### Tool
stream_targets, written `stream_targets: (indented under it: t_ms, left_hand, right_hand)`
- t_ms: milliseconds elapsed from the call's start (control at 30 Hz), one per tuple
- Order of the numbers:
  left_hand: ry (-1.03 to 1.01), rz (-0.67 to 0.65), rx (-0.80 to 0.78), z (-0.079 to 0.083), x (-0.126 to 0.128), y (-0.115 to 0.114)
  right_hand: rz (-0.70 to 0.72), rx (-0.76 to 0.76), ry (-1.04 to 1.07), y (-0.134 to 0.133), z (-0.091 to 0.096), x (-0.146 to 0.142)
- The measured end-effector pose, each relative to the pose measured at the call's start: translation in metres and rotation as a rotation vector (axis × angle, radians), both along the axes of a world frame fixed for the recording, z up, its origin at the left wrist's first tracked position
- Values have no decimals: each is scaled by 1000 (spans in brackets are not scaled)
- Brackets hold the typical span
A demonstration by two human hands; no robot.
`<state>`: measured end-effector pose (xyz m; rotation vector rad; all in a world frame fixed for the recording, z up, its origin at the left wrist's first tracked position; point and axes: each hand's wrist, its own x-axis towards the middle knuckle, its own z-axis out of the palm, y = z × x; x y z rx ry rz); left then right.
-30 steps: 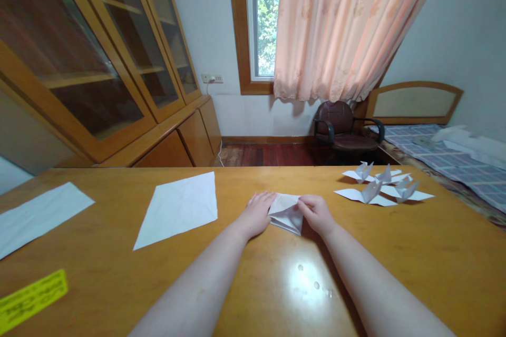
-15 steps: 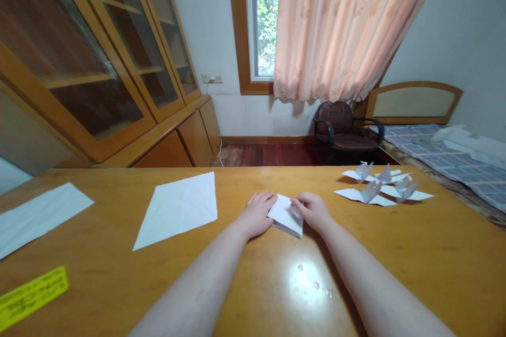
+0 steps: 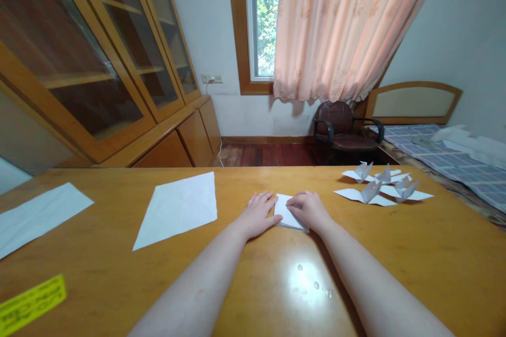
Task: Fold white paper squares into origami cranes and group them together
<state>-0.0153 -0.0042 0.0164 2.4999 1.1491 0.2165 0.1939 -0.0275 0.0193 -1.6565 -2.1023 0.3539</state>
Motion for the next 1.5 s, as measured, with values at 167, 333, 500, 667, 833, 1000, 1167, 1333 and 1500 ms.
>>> stream_targets:
  t_ms: [167, 333, 500, 667, 833, 1000, 1167, 1333, 1500]
  left_hand:
    - [-15, 25, 5, -2, 0, 0]
    - [15, -7, -16, 1, 1, -1]
    - [85, -17, 15, -2, 2, -2]
    - [138, 78, 35, -8, 1, -1]
    - [156, 190, 43, -9, 2, -1]
    - [153, 333, 61, -14, 0, 2]
    - [158, 424, 119, -17, -3, 8]
    - [77, 408, 168, -7, -1, 8]
    - [-27, 358, 154, 5, 0, 5]
  right_hand:
    - [165, -42, 110, -3, -2, -1]
    - [341, -125, 152, -7, 0, -5]
    - [352, -204, -6, -9, 2, -11]
    - [309, -229, -116, -11, -3, -14]
    - [193, -252, -187, -10, -6, -15]
    - [17, -241, -221, -10, -8, -14]
    - [-52, -212, -231, -8, -11, -12]
    - [-18, -153, -165, -4, -9, -8]
    - [14, -67, -87, -3, -4, -6]
